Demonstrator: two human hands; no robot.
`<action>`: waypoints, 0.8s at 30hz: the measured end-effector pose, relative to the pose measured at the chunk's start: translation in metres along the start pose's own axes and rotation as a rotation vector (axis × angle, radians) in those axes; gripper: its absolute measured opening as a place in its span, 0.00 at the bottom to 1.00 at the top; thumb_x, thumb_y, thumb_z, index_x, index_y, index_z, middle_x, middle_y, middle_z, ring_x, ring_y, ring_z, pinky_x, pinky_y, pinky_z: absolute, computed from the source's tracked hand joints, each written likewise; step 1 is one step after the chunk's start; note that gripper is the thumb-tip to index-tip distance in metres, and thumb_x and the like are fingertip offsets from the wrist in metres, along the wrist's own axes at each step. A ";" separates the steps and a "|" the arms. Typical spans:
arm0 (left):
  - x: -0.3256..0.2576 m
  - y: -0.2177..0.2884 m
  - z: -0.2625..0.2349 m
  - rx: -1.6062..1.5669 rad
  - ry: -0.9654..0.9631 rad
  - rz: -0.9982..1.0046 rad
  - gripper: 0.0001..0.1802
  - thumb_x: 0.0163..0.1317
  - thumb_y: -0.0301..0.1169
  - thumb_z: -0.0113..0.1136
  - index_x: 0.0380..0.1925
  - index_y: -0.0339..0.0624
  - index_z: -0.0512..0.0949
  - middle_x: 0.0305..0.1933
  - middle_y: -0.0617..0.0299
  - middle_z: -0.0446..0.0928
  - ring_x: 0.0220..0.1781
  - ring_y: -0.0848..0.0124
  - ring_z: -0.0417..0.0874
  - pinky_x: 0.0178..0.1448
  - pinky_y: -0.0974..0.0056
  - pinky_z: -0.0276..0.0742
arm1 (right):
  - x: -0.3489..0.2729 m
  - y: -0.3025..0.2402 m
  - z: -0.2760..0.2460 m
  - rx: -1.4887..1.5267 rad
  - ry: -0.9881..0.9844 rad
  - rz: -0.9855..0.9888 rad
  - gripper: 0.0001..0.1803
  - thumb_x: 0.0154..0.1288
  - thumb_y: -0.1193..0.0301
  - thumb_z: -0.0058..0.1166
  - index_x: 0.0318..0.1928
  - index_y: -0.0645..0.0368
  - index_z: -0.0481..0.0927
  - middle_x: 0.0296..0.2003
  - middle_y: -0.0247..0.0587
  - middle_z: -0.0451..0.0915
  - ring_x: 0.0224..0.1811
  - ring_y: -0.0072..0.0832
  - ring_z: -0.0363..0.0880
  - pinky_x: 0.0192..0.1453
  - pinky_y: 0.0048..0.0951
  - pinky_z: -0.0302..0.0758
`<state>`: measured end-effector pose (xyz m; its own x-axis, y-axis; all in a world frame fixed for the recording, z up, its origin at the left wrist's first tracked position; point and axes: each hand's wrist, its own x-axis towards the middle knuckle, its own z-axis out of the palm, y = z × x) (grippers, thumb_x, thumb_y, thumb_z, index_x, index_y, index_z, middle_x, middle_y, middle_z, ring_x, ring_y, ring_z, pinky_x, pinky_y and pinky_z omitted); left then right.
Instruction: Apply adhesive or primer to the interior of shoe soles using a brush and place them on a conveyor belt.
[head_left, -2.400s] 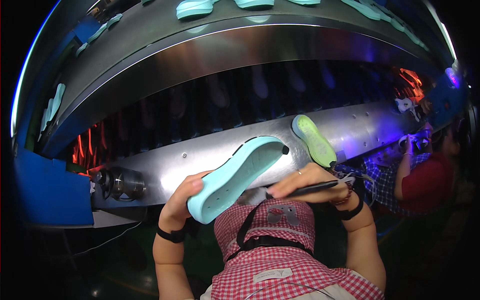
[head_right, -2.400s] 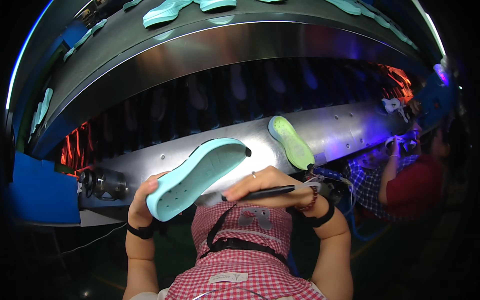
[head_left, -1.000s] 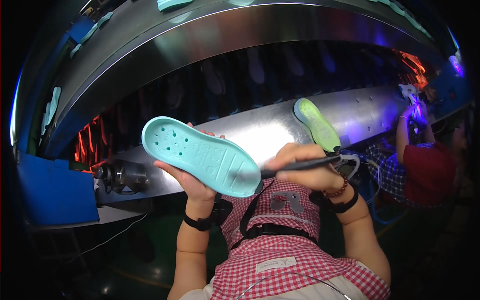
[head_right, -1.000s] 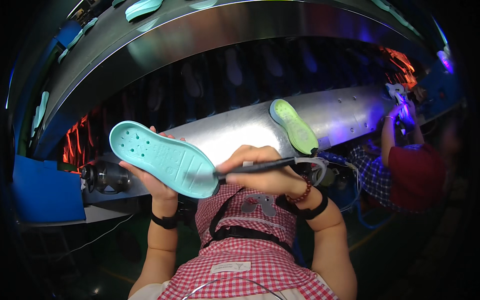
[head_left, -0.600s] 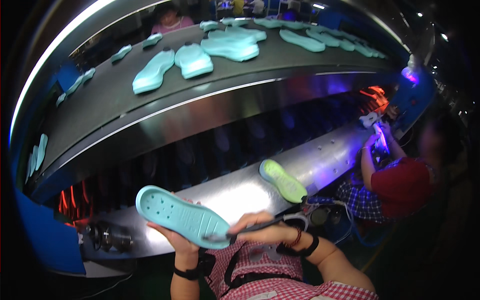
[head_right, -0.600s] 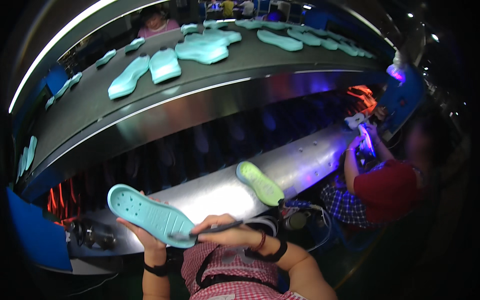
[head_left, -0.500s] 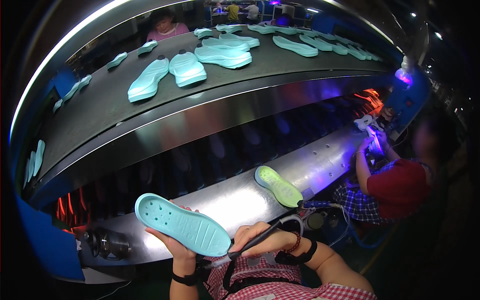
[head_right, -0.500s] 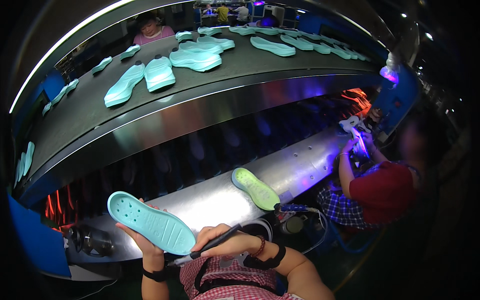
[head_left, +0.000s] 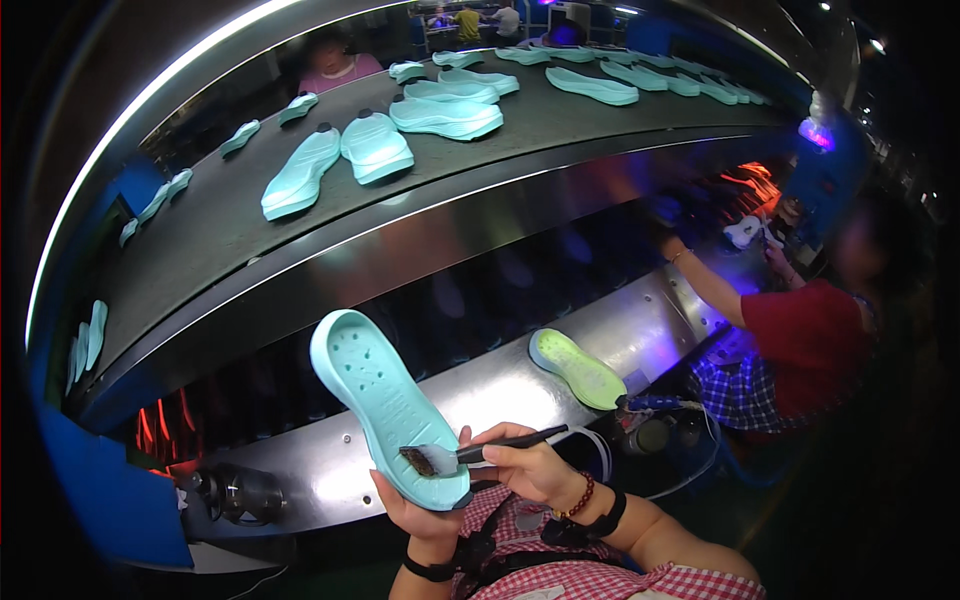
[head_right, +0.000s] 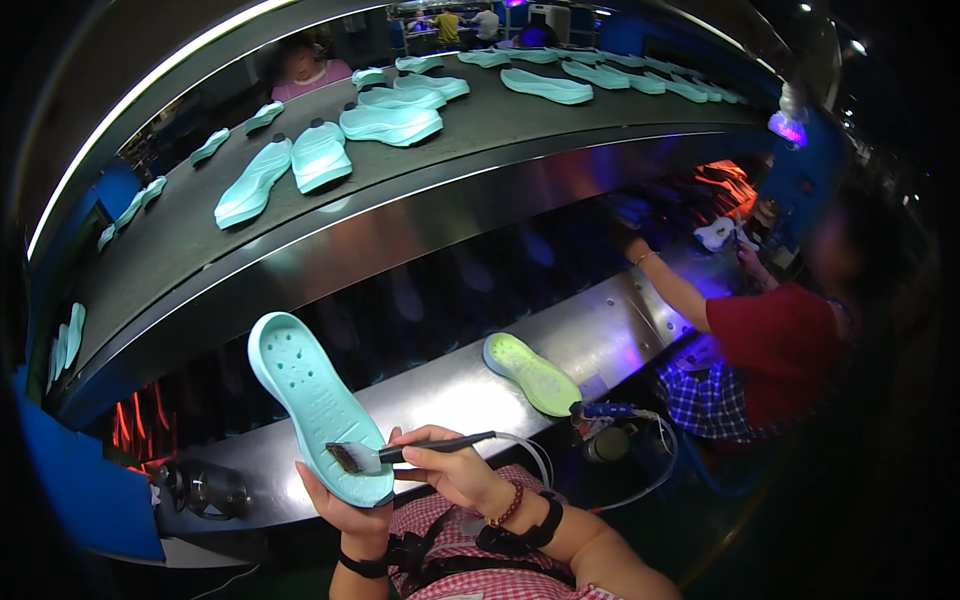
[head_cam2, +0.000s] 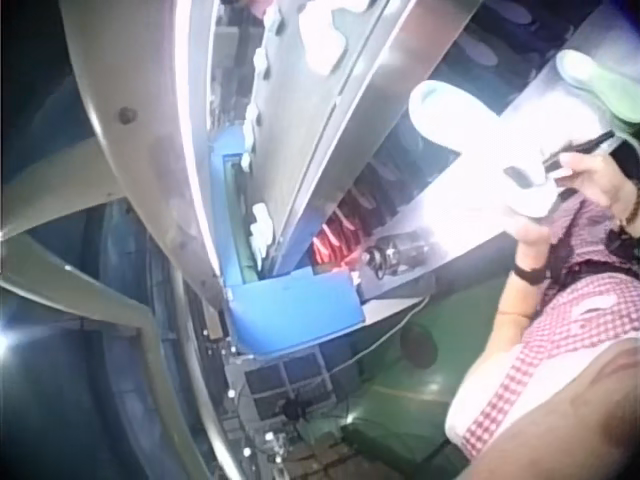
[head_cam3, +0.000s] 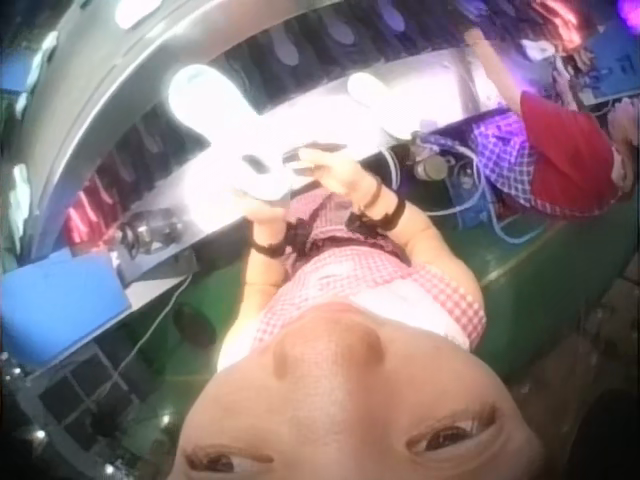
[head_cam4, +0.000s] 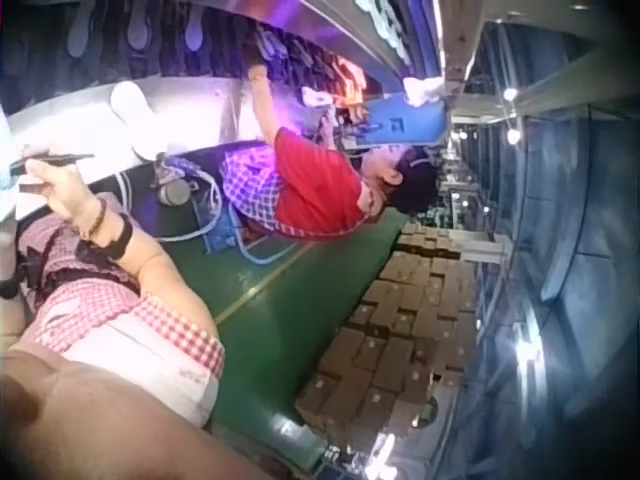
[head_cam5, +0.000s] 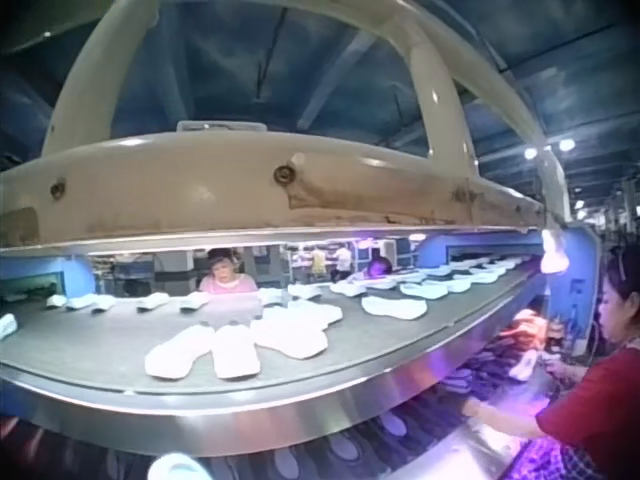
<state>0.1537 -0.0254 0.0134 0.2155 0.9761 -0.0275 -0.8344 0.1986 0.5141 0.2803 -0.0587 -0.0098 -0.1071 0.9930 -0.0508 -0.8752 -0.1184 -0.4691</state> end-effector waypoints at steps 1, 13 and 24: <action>0.001 0.001 -0.002 0.004 0.003 0.006 0.33 0.62 0.57 0.29 0.60 0.50 0.58 0.58 0.58 0.64 0.55 0.56 0.69 0.58 0.36 0.60 | -0.004 0.005 -0.001 -0.159 0.034 -0.040 0.09 0.61 0.79 0.47 0.42 0.66 0.73 0.42 0.44 0.76 0.46 0.29 0.74 0.55 0.31 0.71; 0.033 0.014 -0.008 -0.297 -0.219 -0.230 0.38 0.61 0.58 0.31 0.60 0.38 0.58 0.57 0.46 0.65 0.55 0.50 0.70 0.60 0.45 0.63 | -0.011 -0.031 0.026 -1.042 -0.206 -0.324 0.12 0.51 0.82 0.56 0.39 0.65 0.79 0.34 0.39 0.79 0.34 0.20 0.76 0.39 0.17 0.72; 0.032 0.019 -0.002 -0.325 -0.275 -0.236 0.39 0.60 0.59 0.32 0.61 0.39 0.56 0.58 0.44 0.63 0.56 0.47 0.69 0.59 0.44 0.64 | 0.003 -0.048 0.033 -1.079 -0.211 -0.339 0.13 0.50 0.80 0.58 0.39 0.63 0.80 0.32 0.41 0.79 0.34 0.23 0.76 0.40 0.20 0.72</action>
<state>0.1438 0.0097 0.0202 0.5075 0.8504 0.1385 -0.8523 0.4719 0.2255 0.3066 -0.0503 0.0420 -0.1092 0.9400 0.3232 -0.0254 0.3224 -0.9462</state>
